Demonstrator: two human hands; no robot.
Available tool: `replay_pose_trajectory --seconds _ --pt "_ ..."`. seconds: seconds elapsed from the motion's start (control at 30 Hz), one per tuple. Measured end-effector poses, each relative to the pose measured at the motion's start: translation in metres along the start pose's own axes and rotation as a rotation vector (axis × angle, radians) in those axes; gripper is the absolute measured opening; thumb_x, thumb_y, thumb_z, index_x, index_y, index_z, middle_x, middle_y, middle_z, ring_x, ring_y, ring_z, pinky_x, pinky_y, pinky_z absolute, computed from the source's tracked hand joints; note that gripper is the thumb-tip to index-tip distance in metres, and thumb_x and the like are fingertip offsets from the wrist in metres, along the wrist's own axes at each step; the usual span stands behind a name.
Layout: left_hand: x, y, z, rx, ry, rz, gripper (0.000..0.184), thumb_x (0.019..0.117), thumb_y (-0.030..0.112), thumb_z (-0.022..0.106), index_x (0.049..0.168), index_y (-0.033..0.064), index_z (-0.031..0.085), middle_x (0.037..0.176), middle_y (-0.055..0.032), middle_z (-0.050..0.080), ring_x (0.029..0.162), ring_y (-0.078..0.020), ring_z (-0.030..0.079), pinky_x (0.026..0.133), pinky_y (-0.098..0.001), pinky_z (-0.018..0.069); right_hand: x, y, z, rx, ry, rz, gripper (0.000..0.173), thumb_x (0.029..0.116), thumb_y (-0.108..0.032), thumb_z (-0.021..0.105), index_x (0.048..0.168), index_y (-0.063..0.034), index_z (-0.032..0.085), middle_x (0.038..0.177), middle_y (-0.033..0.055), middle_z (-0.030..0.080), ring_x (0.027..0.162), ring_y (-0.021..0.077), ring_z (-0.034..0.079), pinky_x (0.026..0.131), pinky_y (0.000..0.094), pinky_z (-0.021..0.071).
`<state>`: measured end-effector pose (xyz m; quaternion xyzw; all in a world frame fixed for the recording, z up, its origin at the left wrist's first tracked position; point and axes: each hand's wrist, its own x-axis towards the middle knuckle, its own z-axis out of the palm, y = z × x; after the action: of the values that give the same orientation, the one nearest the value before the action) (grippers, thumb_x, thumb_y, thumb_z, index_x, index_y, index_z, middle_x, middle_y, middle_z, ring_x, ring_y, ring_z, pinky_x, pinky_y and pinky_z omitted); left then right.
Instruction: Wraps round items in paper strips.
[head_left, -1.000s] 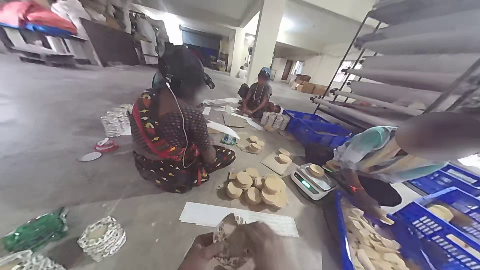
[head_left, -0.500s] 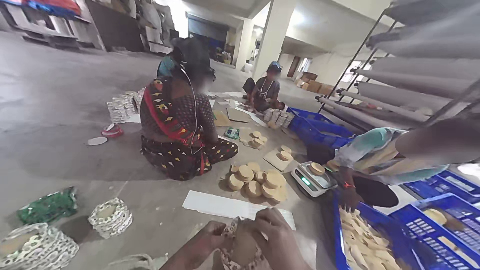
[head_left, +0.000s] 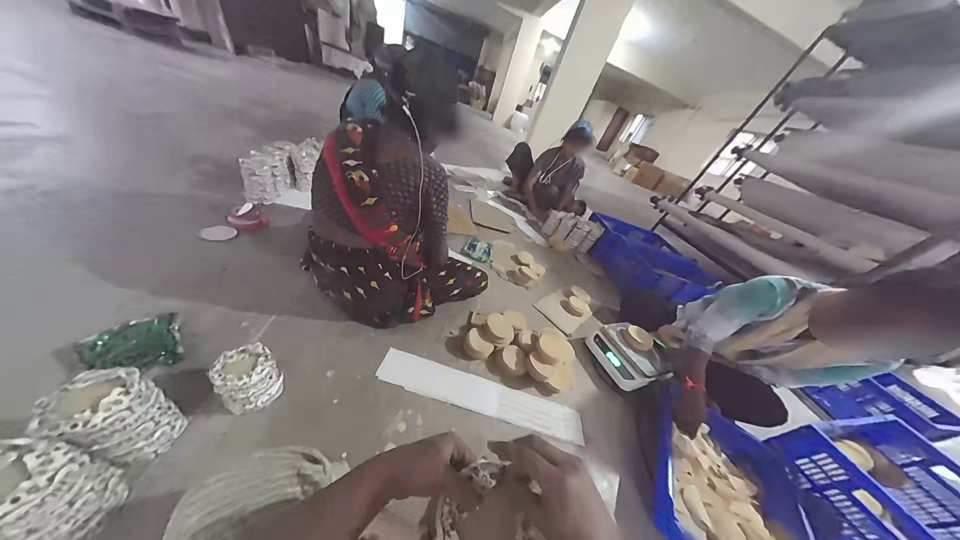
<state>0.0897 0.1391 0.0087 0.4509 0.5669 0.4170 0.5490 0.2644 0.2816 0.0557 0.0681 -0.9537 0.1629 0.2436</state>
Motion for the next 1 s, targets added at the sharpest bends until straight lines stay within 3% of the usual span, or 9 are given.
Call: replay_pose_trajectory --seconds 0.13,0.23,0.37,0.53,0.6,0.67,0.8,0.93,1.0 --pt "0.012 0.0 -0.01 0.097 -0.066 -0.117 0.011 0.0973 -0.002 0.054 0.099 -0.0056 0.064 0.084 -0.0018 0.061 0.076 -0.0057 0.055 0.076 -0.0292 0.0498 -0.004 0.017 0.023 -0.046 0.027 -0.209 0.014 0.0875 -0.003 0.066 0.086 -0.0091 0.079 0.09 0.0028 0.076 0.089 0.0185 0.071 0.082 0.0284 0.0561" --pt "0.034 -0.04 -0.023 0.026 -0.107 -0.118 0.006 0.096 0.003 0.057 0.092 0.0009 0.062 0.078 0.0033 0.061 0.071 -0.0038 0.057 0.073 -0.0272 0.0516 -0.028 0.026 0.057 -0.244 -0.031 -0.195 0.018 0.0836 -0.005 0.07 0.099 -0.0086 0.08 0.103 0.0038 0.077 0.094 0.0212 0.073 0.083 0.0324 0.0584" --pt "0.057 -0.095 -0.032 -0.062 -0.064 -0.221 0.01 0.1002 0.009 0.061 0.099 -0.0013 0.062 0.084 0.0002 0.062 0.075 -0.0065 0.059 0.079 -0.0301 0.0531 -0.057 0.036 0.102 -0.103 -0.31 0.079 0.031 0.0802 0.004 0.073 0.11 -0.004 0.079 0.135 0.0117 0.068 0.12 0.0366 0.067 0.093 0.0567 0.0539" --pt "0.09 -0.111 -0.043 0.334 0.221 -0.472 0.038 0.0972 0.029 0.069 0.111 -0.0058 0.068 0.108 -0.0237 0.068 0.104 -0.0353 0.064 0.096 -0.0556 0.048 -0.075 0.081 0.143 0.14 -0.213 0.451 0.031 0.0895 -0.001 0.063 0.115 -0.0079 0.079 0.122 0.0062 0.075 0.122 0.0339 0.066 0.104 0.0658 0.0418" --pt "0.107 -0.115 -0.038 0.598 0.407 -0.433 0.043 0.0992 0.035 0.064 0.125 0.0018 0.069 0.129 -0.0194 0.066 0.125 -0.0356 0.06 0.11 -0.0552 0.0422 -0.073 0.094 0.139 0.152 -0.248 0.626 0.031 0.0934 -0.006 0.063 0.122 -0.0075 0.076 0.125 0.0099 0.073 0.125 0.0349 0.063 0.109 0.0627 0.0405" --pt "0.127 -0.151 -0.027 0.834 0.534 -0.293 0.037 0.0997 0.014 0.059 0.134 0.0005 0.064 0.142 -0.021 0.06 0.136 -0.0423 0.052 0.114 -0.06 0.0351 -0.078 0.105 0.143 0.096 -0.238 0.656 0.029 0.0942 -0.009 0.063 0.12 -0.0089 0.077 0.126 0.0094 0.073 0.124 0.0353 0.064 0.107 0.061 0.0431" --pt "0.142 -0.191 0.006 1.099 0.478 -0.292 0.037 0.0992 0.0 0.053 0.135 -0.0029 0.062 0.138 -0.0224 0.062 0.127 -0.0432 0.06 0.107 -0.0569 0.045 -0.083 0.119 0.169 -0.124 -0.135 0.462 0.029 0.0864 -0.01 0.073 0.115 -0.0114 0.079 0.121 0.0076 0.075 0.115 0.0363 0.069 0.092 0.0589 0.0537" --pt "0.128 -0.173 0.004 0.866 0.342 -0.464 0.058 0.1021 0.019 0.058 0.155 0.0008 0.04 0.16 -0.0218 0.039 0.149 -0.044 0.033 0.122 -0.062 0.0162 -0.051 0.117 0.206 -0.209 -0.504 0.446 0.049 0.0956 -0.001 0.059 0.144 -0.0062 0.059 0.149 0.0104 0.058 0.134 0.0347 0.057 0.103 0.0558 0.0469" --pt "0.127 -0.17 -0.009 0.922 0.376 -0.481 0.063 0.1022 0.014 0.057 0.159 0.0013 0.033 0.162 -0.0233 0.035 0.151 -0.0457 0.029 0.121 -0.0666 0.0138 -0.021 0.122 0.226 -0.22 -0.76 0.502 0.047 0.1036 0.002 0.043 0.151 0.0 0.048 0.155 0.0162 0.049 0.143 0.0335 0.047 0.114 0.0537 0.0374"
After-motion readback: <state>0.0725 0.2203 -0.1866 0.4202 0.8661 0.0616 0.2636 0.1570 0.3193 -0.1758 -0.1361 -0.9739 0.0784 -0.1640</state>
